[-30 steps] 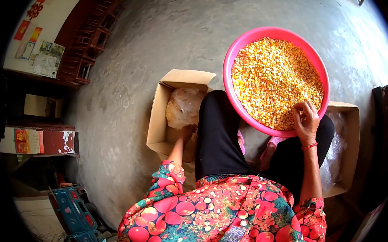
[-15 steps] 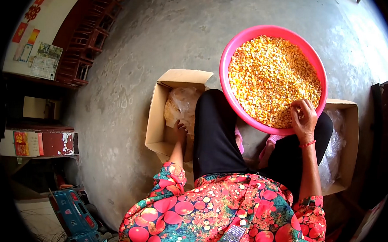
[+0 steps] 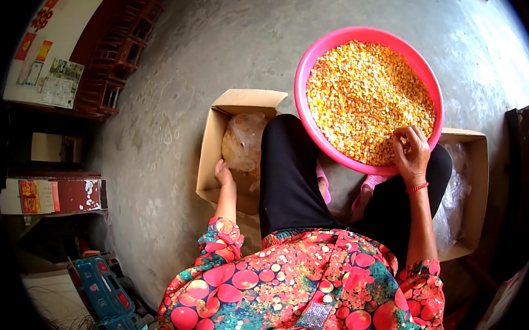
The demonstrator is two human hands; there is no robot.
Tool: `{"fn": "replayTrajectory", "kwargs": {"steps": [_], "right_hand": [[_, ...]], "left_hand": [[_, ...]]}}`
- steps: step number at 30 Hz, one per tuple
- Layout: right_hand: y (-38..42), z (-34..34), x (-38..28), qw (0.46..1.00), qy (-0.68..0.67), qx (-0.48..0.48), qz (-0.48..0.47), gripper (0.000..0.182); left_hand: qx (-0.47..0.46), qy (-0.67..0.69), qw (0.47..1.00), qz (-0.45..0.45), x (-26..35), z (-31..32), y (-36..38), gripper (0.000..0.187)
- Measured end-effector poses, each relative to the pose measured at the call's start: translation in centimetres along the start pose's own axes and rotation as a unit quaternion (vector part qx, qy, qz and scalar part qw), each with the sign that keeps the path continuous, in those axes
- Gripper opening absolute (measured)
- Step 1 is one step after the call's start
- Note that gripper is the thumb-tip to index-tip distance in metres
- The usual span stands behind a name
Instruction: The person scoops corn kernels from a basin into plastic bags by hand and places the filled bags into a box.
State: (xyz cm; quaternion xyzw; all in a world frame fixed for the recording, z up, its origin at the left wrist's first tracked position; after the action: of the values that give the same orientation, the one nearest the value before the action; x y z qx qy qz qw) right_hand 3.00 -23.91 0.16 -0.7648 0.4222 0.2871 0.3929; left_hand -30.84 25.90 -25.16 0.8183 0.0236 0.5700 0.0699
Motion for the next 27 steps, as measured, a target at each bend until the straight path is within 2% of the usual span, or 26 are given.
{"fn": "replayTrajectory", "kwargs": {"steps": [1, 3, 4, 6, 7, 9, 11, 14, 17, 21, 23, 25, 27], "right_hand": [[0.0, -0.1, 0.1, 1.000, 0.000, 0.000, 0.000, 0.006], [0.2, -0.1, 0.7, 0.999, -0.022, -0.001, 0.023, 0.006], [0.2, -0.1, 0.7, 0.999, -0.048, 0.005, 0.017, 0.007], [0.3, -0.6, 1.8, 0.996, -0.086, 0.027, 0.021, 0.009], [0.2, -1.4, 1.2, 0.998, -0.054, 0.034, 0.013, 0.011], [0.1, -3.5, 0.8, 0.995, -0.045, 0.084, -0.009, 0.013], [0.4, -6.0, 2.5, 0.989, -0.073, 0.130, 0.019, 0.013], [1.6, -10.9, 6.6, 0.980, 0.000, 0.195, 0.040, 0.015], [5.0, -15.3, 13.2, 0.955, -0.028, 0.270, 0.121, 0.022], [12.6, -19.4, 21.6, 0.917, 0.119, 0.318, 0.208, 0.019], [16.9, -20.1, 24.6, 0.898, 0.182, 0.305, 0.260, 0.017], [22.2, -19.5, 29.6, 0.875, 0.205, 0.252, 0.360, 0.017], [27.4, -18.6, 32.7, 0.829, 0.251, 0.199, 0.458, 0.021]], "left_hand": [[0.000, 0.000, 1.000, 0.000, 1.4, 0.2, 0.4, 0.038], [-0.091, 0.042, 0.991, -0.084, 3.0, 1.6, 1.7, 0.035], [-0.092, 0.042, 0.991, -0.084, 3.0, 1.2, 1.6, 0.035], [-0.173, 0.065, 0.981, -0.051, 3.8, 3.7, 1.0, 0.028], [-0.166, 0.085, 0.982, -0.009, 4.6, 4.6, 0.8, 0.026], [-0.230, 0.096, 0.968, 0.025, 8.9, 6.6, 2.5, 0.028], [-0.280, 0.132, 0.948, 0.069, 13.9, 8.4, 5.2, 0.026], [-0.332, 0.128, 0.928, 0.114, 21.6, 11.1, 10.7, 0.022], [-0.384, 0.120, 0.895, 0.194, 27.9, 13.9, 17.7, 0.017], [-0.473, 0.099, 0.819, 0.310, 32.3, 17.7, 27.6, 0.017], [-0.517, 0.049, 0.774, 0.361, 33.2, 19.1, 32.4, 0.018], [-0.556, 0.029, 0.734, 0.390, 32.7, 20.6, 35.7, 0.019], [-0.575, 0.012, 0.726, 0.377, 30.9, 21.9, 37.3, 0.019]]}}
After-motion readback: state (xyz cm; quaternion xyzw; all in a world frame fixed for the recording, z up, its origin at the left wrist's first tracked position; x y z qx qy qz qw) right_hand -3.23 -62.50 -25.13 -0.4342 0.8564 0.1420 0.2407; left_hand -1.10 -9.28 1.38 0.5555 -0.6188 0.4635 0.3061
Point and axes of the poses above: each hand's wrist, its own y-axis away from the middle knuckle, its own z-axis out of the palm, x = y × z, the point moved 7 cm from there along -y, towards the middle knuckle, and after that the axes turned 3 degrees about -y, right-handed, at the moved point
